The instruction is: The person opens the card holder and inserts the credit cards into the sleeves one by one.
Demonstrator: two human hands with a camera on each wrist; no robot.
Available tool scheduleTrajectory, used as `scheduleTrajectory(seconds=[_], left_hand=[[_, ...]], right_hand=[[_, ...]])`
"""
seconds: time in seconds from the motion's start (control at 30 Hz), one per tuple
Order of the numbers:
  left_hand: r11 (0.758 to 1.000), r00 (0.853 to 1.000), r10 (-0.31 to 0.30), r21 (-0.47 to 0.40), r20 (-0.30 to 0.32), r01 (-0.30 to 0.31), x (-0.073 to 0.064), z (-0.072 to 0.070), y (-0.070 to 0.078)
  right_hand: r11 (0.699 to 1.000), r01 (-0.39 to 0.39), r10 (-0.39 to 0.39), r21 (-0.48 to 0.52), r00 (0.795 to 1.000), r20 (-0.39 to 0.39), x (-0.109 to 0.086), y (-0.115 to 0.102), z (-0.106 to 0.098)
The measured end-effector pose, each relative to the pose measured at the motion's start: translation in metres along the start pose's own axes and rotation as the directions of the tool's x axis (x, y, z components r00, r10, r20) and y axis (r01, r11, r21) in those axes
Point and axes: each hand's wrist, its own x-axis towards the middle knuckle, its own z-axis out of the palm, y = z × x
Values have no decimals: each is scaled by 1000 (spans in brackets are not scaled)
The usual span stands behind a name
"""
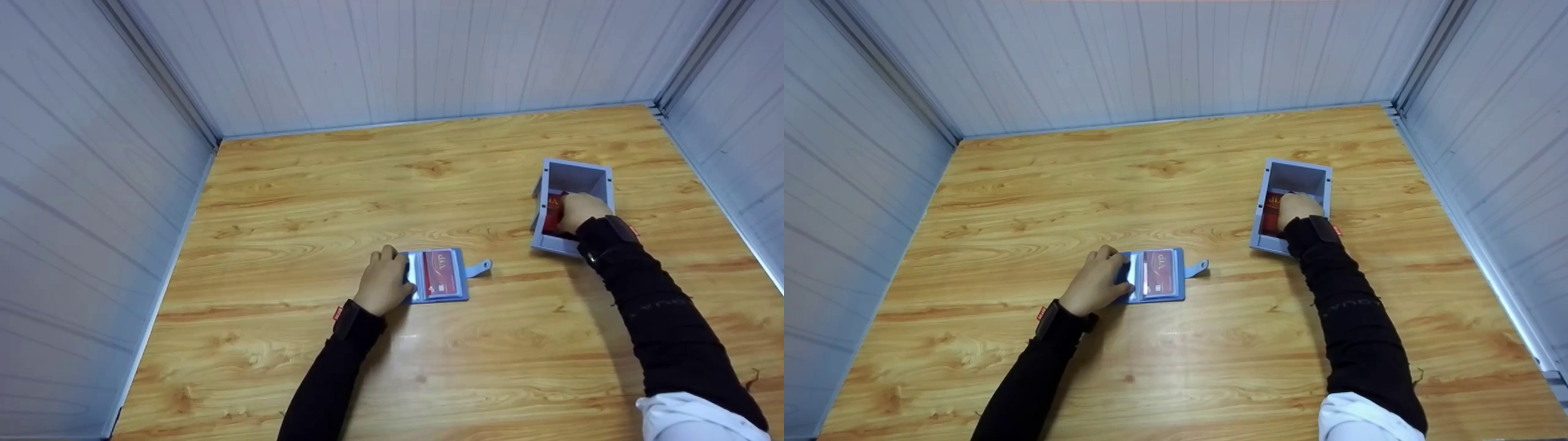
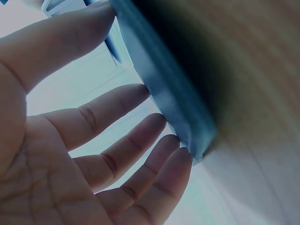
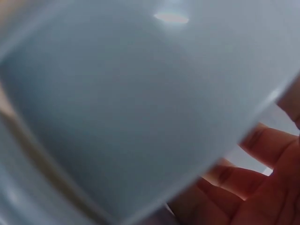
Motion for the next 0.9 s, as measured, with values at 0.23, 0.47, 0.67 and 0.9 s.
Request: scheduleTrajectory(seconds=[0.23, 0.47, 0.67, 0.9], left_hand=[[1000, 1000, 3, 6, -1, -3, 0, 0, 0], [1000, 1000, 8, 12, -7, -8, 0, 1, 0], [1000, 1000, 16, 17, -19, -15, 1, 2, 0], [1000, 1000, 12, 5, -15, -12, 0, 1, 0]], right_hand=[[1000, -5, 5, -15, 1000, 10, 2, 0, -1], [1000, -16, 16, 7, 1000, 3, 2, 1, 0], [1000, -14, 14, -11, 1000, 0, 1, 0, -2], [1000, -4, 4, -1, 1000, -6, -2, -1, -11]])
